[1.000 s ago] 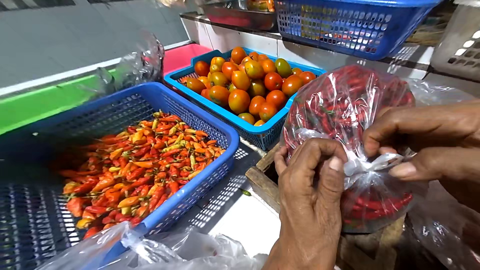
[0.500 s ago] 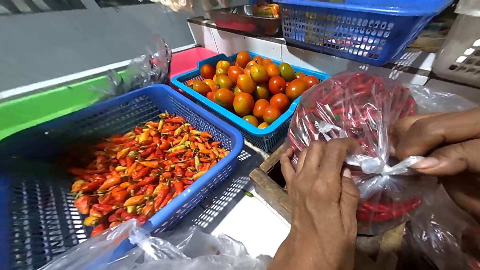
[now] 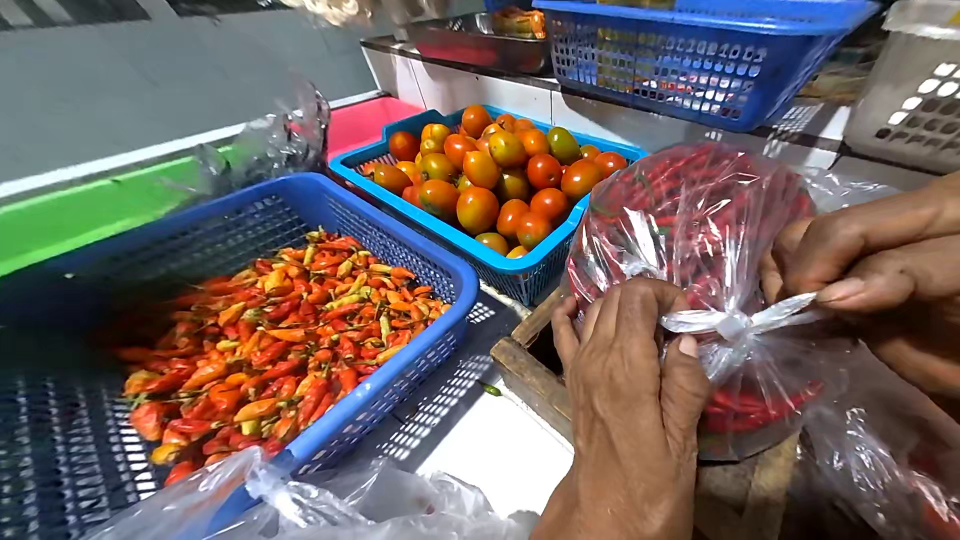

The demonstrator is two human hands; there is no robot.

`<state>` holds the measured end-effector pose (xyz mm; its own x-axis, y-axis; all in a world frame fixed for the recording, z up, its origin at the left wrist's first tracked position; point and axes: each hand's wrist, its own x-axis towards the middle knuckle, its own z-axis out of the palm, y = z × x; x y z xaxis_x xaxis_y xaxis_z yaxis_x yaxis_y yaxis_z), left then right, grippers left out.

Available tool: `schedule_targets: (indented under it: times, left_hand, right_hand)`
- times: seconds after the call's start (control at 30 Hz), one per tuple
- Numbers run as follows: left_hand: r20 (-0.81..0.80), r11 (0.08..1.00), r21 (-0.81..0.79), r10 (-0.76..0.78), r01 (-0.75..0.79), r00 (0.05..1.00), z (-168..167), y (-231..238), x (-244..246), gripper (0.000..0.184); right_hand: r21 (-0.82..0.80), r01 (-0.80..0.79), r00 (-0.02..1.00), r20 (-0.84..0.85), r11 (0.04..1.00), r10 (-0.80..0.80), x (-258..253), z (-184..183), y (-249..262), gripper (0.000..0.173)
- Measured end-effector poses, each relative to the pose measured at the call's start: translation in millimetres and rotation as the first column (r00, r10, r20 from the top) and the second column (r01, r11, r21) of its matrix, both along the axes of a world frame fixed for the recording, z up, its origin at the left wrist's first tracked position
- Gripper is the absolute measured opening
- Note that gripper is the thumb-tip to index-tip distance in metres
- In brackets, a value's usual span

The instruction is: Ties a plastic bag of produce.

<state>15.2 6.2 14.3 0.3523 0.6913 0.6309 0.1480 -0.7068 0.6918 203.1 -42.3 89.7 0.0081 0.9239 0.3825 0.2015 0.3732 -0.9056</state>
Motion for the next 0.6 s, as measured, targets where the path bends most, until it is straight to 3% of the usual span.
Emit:
schedule_targets:
  times: [0.1,0.2,0.27,0.37,0.6]
  left_hand:
    - [0.007,1.000,-0.019,0.023,-0.023,1.000,0,0,0,0.019]
    - [0.011,0.999,-0.047,0.023,-0.023,1.000,0,0,-1,0.017]
    - [0.029,0.999,-0.050,0.012,-0.010,1.000,-1,1,-1,0.017]
    - [0.058,0.999,-0.050,0.001,0.002,0.998,-2,2,-1,0.016]
    - [0.170,0.995,-0.067,-0.055,0.067,0.984,-3,3,-1,0.017]
  right_hand:
    - [-0.006,0.031,0.950,0.310,0.999,-0.028,-5,11,-2,0.018]
    - [-0.015,0.040,0.884,0.467,0.999,-0.029,-12,12,-6,0.014]
    - [0.066,0.063,0.846,0.525,0.996,-0.089,-17,6,-7,0.014]
    - [0.134,0.044,0.874,0.475,0.990,-0.103,-18,1,-5,0.020]
    - [0.075,0.038,0.970,0.236,0.996,-0.055,-14,3,-6,0.021]
